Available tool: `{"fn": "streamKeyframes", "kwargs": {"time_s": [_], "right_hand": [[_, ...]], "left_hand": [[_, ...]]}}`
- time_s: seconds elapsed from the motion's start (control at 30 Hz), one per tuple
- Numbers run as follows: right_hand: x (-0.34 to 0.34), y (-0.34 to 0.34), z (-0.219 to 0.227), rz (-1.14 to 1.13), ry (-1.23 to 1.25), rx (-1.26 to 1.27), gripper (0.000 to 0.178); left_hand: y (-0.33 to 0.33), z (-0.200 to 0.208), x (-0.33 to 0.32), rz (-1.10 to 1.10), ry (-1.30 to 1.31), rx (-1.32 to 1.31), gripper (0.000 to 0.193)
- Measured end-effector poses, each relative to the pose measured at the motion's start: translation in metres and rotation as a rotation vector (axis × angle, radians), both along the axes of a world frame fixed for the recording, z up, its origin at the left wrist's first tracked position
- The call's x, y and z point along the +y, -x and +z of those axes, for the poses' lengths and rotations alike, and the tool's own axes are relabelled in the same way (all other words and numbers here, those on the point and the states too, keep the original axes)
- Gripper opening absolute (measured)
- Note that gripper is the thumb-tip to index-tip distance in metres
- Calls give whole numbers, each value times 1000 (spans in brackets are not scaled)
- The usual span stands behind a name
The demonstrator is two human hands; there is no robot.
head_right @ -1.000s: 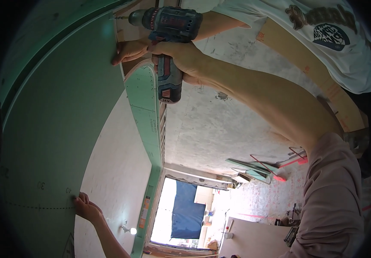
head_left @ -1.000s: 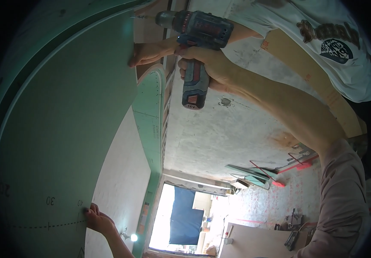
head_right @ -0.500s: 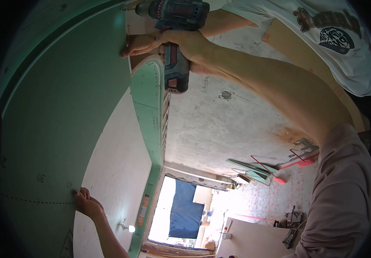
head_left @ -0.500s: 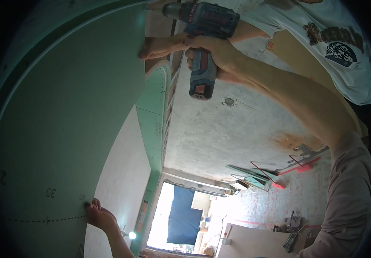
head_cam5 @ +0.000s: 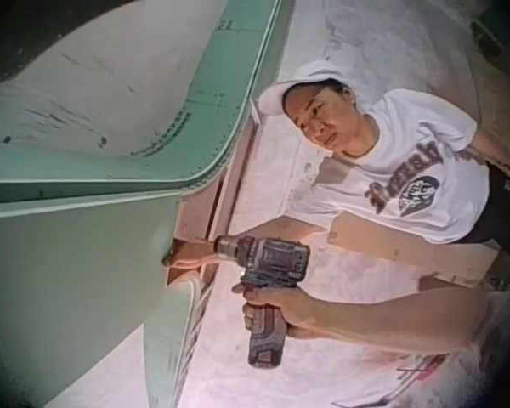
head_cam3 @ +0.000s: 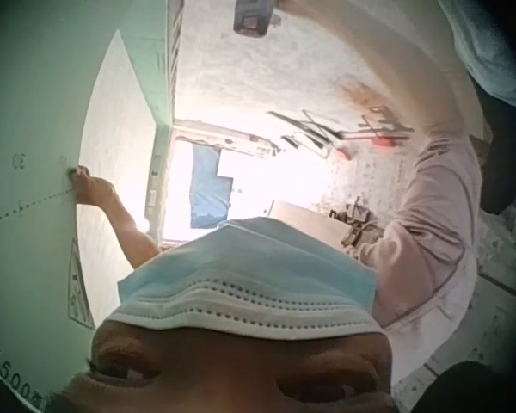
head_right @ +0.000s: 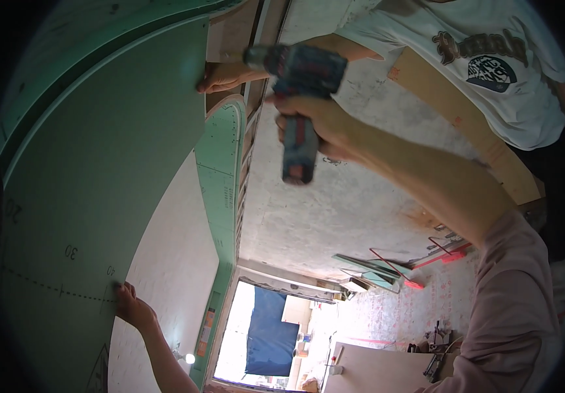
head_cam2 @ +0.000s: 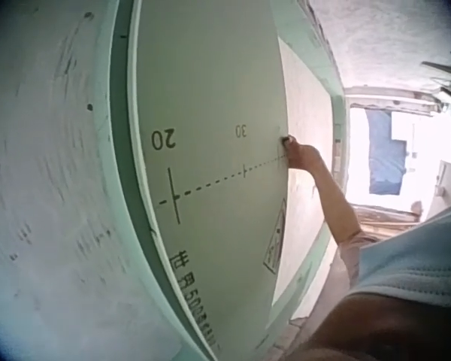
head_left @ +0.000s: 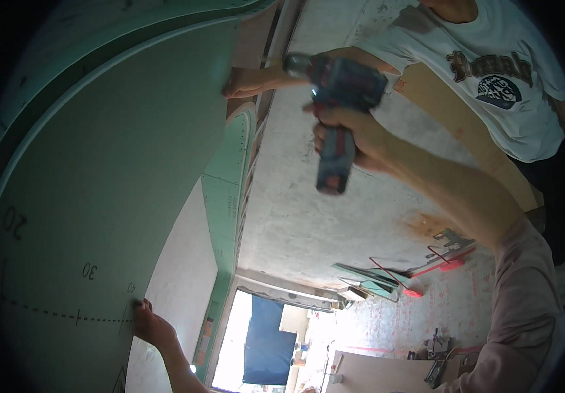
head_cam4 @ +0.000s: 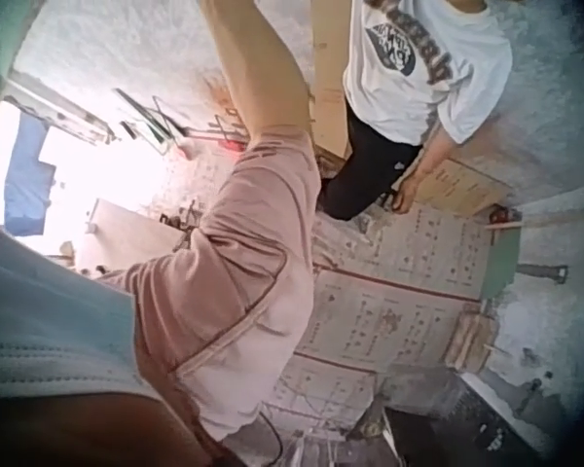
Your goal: Using a power drill to secure green moisture-resistant panels to a ceiling grid.
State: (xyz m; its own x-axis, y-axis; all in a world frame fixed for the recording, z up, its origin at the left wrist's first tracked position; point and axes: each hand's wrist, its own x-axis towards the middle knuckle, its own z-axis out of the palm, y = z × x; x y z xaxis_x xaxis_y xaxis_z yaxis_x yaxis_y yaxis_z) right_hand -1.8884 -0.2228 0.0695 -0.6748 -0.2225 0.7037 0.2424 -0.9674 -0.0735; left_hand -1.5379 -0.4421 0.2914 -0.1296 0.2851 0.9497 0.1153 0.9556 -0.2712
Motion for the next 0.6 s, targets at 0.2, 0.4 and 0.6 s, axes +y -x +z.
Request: {"fn": "streamKeyframes", "kwargs": {"time_s": [0.2,0.4,0.6], "right_hand": [[-8,-88,-97,142,-128,-45,32],[-1,-166,-188,185,-290,-130,37],[31,-205,-230,150,-390,-329,32]], "left_hand": [[-11,9,-26,-5,-181,-23,16],[8,-2,-29,160,239,89,26],[23,-40,34,-406,-433,-81,12]]}}
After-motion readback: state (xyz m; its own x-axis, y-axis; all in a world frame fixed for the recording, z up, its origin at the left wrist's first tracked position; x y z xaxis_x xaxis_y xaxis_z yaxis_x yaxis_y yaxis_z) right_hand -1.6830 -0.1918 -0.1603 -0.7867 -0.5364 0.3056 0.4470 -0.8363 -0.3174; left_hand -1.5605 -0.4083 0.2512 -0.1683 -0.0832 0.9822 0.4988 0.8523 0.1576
